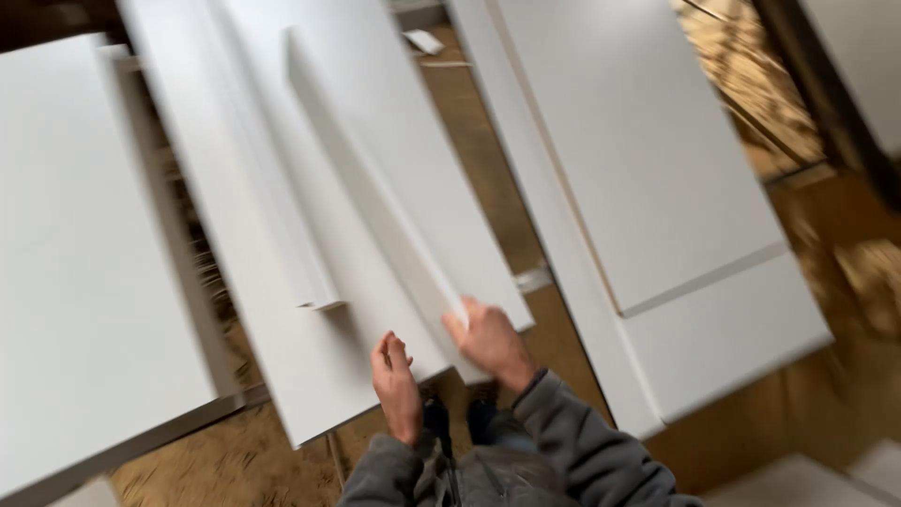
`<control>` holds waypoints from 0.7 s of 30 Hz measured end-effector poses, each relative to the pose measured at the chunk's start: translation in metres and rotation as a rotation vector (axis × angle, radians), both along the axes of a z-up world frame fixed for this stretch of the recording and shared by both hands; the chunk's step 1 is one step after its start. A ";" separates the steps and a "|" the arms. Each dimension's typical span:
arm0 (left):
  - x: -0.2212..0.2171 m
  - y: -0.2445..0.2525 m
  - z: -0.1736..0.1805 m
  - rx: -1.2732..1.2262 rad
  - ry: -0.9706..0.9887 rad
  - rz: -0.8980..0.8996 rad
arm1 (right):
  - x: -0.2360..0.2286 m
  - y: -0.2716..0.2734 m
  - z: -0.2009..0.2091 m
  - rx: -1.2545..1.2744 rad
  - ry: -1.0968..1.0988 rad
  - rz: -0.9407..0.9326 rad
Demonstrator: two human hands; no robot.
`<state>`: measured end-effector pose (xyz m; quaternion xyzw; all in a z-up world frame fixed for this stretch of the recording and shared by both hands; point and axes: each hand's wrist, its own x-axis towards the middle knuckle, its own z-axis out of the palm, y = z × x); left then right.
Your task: Organizing and stacking various sizes of white melamine-coated wooden panels in a workshop.
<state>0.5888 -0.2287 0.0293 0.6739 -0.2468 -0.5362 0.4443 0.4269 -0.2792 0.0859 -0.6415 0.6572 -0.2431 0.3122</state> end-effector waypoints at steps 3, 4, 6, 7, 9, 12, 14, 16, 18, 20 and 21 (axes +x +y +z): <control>-0.037 -0.015 0.002 0.194 0.257 -0.090 | -0.027 0.076 0.069 0.155 -0.040 -0.070; -0.047 -0.017 0.006 0.212 0.261 -0.153 | -0.039 0.100 0.080 0.164 -0.036 -0.135; -0.066 -0.023 0.012 0.158 0.457 -0.171 | -0.054 0.146 0.100 0.206 -0.037 -0.137; -0.080 -0.020 0.019 0.171 0.453 -0.220 | -0.063 0.167 0.101 0.207 -0.042 -0.186; -0.106 -0.016 0.034 0.255 0.690 -0.127 | -0.077 0.206 0.099 0.243 -0.073 -0.214; -0.150 0.004 0.009 0.144 0.805 -0.272 | -0.094 0.261 0.059 0.159 -0.073 -0.334; -0.178 0.012 -0.019 0.137 0.805 -0.415 | -0.104 0.282 0.041 0.157 -0.076 -0.413; -0.212 0.021 -0.004 0.126 0.806 -0.558 | -0.114 0.294 0.023 0.153 -0.078 -0.491; -0.251 0.035 0.056 0.079 0.598 -0.783 | -0.126 0.297 0.005 0.120 -0.196 -0.624; -0.275 0.053 0.060 0.117 0.531 -0.889 | -0.156 0.279 0.028 0.039 -0.277 -0.727; -0.287 0.062 0.062 0.153 0.464 -0.970 | -0.172 0.269 0.039 -0.036 -0.353 -0.808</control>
